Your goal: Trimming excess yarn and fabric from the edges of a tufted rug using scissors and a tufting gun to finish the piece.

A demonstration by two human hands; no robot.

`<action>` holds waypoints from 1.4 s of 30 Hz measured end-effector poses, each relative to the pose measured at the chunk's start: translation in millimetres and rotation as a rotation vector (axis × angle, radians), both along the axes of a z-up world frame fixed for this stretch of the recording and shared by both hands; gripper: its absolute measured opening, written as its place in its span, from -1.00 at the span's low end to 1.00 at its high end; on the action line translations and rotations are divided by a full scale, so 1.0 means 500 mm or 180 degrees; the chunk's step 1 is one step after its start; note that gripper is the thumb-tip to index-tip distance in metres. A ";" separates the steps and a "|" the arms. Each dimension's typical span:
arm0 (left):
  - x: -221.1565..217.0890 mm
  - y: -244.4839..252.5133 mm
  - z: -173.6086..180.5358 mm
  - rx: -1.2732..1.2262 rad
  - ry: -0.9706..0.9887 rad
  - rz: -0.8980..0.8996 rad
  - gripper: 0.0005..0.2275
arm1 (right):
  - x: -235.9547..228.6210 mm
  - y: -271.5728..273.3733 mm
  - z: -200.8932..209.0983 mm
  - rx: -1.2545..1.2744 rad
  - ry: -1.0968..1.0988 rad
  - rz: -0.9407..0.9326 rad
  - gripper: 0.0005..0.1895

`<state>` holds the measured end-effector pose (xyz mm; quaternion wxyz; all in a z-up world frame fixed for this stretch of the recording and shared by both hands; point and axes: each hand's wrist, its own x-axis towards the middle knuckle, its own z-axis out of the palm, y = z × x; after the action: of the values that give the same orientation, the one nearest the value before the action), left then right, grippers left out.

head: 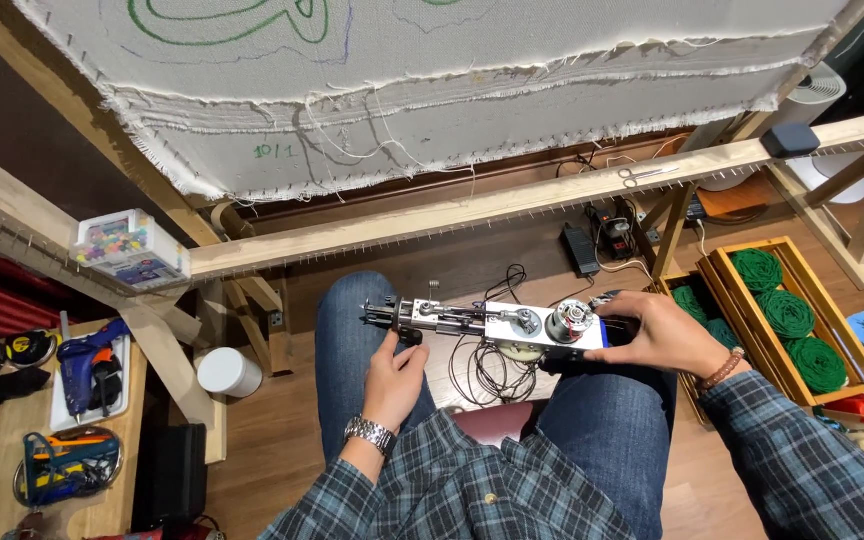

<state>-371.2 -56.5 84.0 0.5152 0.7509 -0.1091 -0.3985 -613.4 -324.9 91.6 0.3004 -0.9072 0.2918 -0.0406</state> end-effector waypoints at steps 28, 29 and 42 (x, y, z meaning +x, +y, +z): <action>0.033 0.038 -0.030 0.0274 -0.1045 -0.0114 -0.41 | 0.176 -0.167 0.083 0.0865 -0.0545 -0.0488 -0.42; 0.036 0.037 -0.016 0.0336 -0.1259 -0.0116 -0.49 | 0.195 -0.159 0.092 0.0883 -0.0662 -0.0450 -0.47; 0.188 -0.111 0.117 -0.1829 -0.2113 -0.0664 -0.66 | 0.422 0.054 0.164 0.0939 -0.0869 0.1422 -0.52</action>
<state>-277.1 -111.8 142.6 0.5970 0.6495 -0.4498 -0.1394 -402.4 -297.7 173.5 0.4670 -0.8816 0.0446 -0.0523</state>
